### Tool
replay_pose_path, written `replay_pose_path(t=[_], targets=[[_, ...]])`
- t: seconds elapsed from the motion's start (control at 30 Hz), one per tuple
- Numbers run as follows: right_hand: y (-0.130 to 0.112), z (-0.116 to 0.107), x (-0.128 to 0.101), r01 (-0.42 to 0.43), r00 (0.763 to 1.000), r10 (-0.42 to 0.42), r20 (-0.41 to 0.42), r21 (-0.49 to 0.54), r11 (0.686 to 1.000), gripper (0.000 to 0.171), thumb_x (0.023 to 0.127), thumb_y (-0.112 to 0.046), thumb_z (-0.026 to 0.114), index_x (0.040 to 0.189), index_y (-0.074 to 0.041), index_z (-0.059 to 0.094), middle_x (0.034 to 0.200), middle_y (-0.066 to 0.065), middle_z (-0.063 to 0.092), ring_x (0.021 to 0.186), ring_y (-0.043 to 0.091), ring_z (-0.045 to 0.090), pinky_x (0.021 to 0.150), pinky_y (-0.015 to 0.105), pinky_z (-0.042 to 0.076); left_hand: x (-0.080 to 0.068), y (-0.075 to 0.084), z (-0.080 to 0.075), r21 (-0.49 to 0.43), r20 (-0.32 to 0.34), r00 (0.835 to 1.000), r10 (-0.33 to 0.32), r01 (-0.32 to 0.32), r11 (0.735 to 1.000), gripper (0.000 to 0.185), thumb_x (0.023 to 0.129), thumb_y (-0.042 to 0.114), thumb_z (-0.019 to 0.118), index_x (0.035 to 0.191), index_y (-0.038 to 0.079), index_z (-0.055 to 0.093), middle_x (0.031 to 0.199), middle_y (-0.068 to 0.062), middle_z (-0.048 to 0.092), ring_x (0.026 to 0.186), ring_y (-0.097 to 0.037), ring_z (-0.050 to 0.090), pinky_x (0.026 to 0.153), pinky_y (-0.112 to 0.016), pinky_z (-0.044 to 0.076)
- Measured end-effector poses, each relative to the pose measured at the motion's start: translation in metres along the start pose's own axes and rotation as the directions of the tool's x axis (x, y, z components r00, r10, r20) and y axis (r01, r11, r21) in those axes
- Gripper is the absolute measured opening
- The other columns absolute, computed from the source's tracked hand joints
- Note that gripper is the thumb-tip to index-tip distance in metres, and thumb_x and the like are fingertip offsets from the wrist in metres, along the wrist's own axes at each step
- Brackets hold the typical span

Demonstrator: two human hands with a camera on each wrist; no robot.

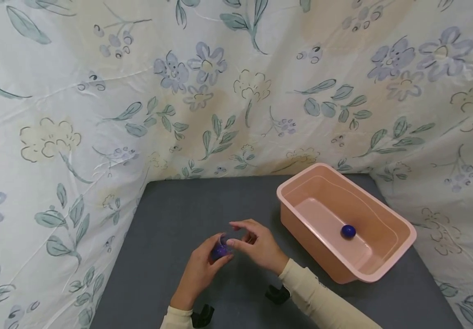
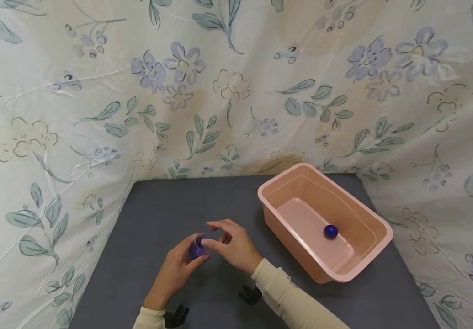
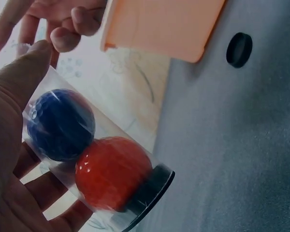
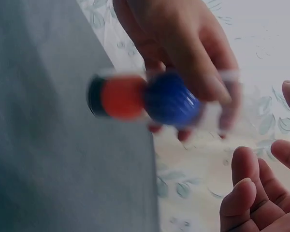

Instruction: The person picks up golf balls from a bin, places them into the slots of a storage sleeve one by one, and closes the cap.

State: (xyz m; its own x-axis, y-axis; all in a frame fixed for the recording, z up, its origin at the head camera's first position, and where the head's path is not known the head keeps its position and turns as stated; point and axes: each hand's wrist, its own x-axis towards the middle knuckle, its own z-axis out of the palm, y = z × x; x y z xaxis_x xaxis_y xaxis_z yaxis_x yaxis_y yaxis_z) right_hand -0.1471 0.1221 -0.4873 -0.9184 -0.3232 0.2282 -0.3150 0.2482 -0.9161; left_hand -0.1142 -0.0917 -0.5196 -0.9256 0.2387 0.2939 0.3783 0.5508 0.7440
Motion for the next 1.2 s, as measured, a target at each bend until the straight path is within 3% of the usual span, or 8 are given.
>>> replay_pose_path(t=[0.23,0.4,0.63,0.87,1.07,1.13,1.2], targets=[[-0.015,-0.043,0.021,0.003,1.000,0.000,0.011,-0.224,0.974,0.049,0.092,-0.043,0.078,0.138,-0.030,0.066,0.126,-0.006,0.067,0.076,0.007,0.063,0.062,0.026,0.054,0.000,0.001,0.000,-0.001,0.002,0.999,-0.035,0.035,0.999,0.057,0.090,0.033,0.081,0.142,0.022,0.059,0.130,-0.003,0.069,0.100,-0.012,0.067,0.076,-0.025,0.058],[-0.020,-0.080,0.036,-0.008,1.000,0.013,0.013,-0.321,0.947,0.052,0.093,-0.047,0.076,0.141,-0.029,0.064,0.128,-0.003,0.066,0.077,0.010,0.063,0.063,0.029,0.054,0.000,0.001,0.000,0.002,0.004,0.999,-0.044,0.044,0.999,0.057,0.091,0.038,0.080,0.142,0.025,0.059,0.131,-0.001,0.069,0.099,-0.011,0.066,0.076,-0.025,0.057],[-0.012,-0.127,0.047,-0.073,0.997,0.069,-0.023,-0.352,0.933,0.055,0.096,-0.041,0.075,0.144,-0.020,0.061,0.126,0.006,0.064,0.071,0.019,0.058,0.063,0.033,0.050,-0.001,-0.001,0.001,0.008,0.015,0.998,-0.056,0.056,0.998,0.059,0.092,0.049,0.075,0.145,0.029,0.056,0.134,-0.001,0.067,0.105,-0.013,0.067,0.075,-0.025,0.057],[-0.005,-0.142,0.046,-0.091,0.996,0.091,-0.015,-0.326,0.941,0.056,0.097,-0.038,0.074,0.147,-0.017,0.059,0.137,0.014,0.062,0.071,0.020,0.063,0.063,0.035,0.054,0.001,-0.002,0.002,0.011,0.013,0.999,-0.042,0.042,0.999,0.059,0.092,0.045,0.076,0.144,0.030,0.056,0.133,-0.001,0.068,0.102,-0.012,0.067,0.073,-0.024,0.056],[0.009,-0.159,0.046,-0.132,0.991,0.127,-0.039,-0.334,0.933,0.055,0.096,-0.034,0.076,0.145,-0.015,0.060,0.087,0.013,0.069,0.059,0.021,0.058,0.053,0.031,0.048,0.002,0.000,0.004,0.015,0.013,0.999,-0.040,0.040,0.999,0.059,0.091,0.044,0.078,0.144,0.029,0.057,0.133,-0.001,0.068,0.102,-0.012,0.066,0.074,-0.024,0.056],[0.016,-0.168,0.045,-0.137,0.990,0.124,-0.061,-0.360,0.923,0.055,0.096,-0.033,0.076,0.145,-0.014,0.060,0.090,0.015,0.070,0.062,0.022,0.059,0.055,0.031,0.049,0.003,0.000,0.004,0.016,0.013,0.999,-0.038,0.038,0.999,0.059,0.091,0.045,0.077,0.144,0.029,0.057,0.133,-0.001,0.068,0.102,-0.013,0.067,0.074,-0.025,0.057],[0.023,-0.178,0.044,-0.150,0.988,0.127,-0.085,-0.377,0.914,0.056,0.096,-0.032,0.077,0.145,-0.011,0.060,0.110,0.018,0.071,0.069,0.024,0.061,0.060,0.031,0.051,0.004,0.000,0.005,0.018,0.012,0.999,-0.036,0.036,0.999,0.059,0.091,0.045,0.077,0.144,0.029,0.057,0.133,-0.001,0.068,0.103,-0.013,0.067,0.074,-0.025,0.057]])
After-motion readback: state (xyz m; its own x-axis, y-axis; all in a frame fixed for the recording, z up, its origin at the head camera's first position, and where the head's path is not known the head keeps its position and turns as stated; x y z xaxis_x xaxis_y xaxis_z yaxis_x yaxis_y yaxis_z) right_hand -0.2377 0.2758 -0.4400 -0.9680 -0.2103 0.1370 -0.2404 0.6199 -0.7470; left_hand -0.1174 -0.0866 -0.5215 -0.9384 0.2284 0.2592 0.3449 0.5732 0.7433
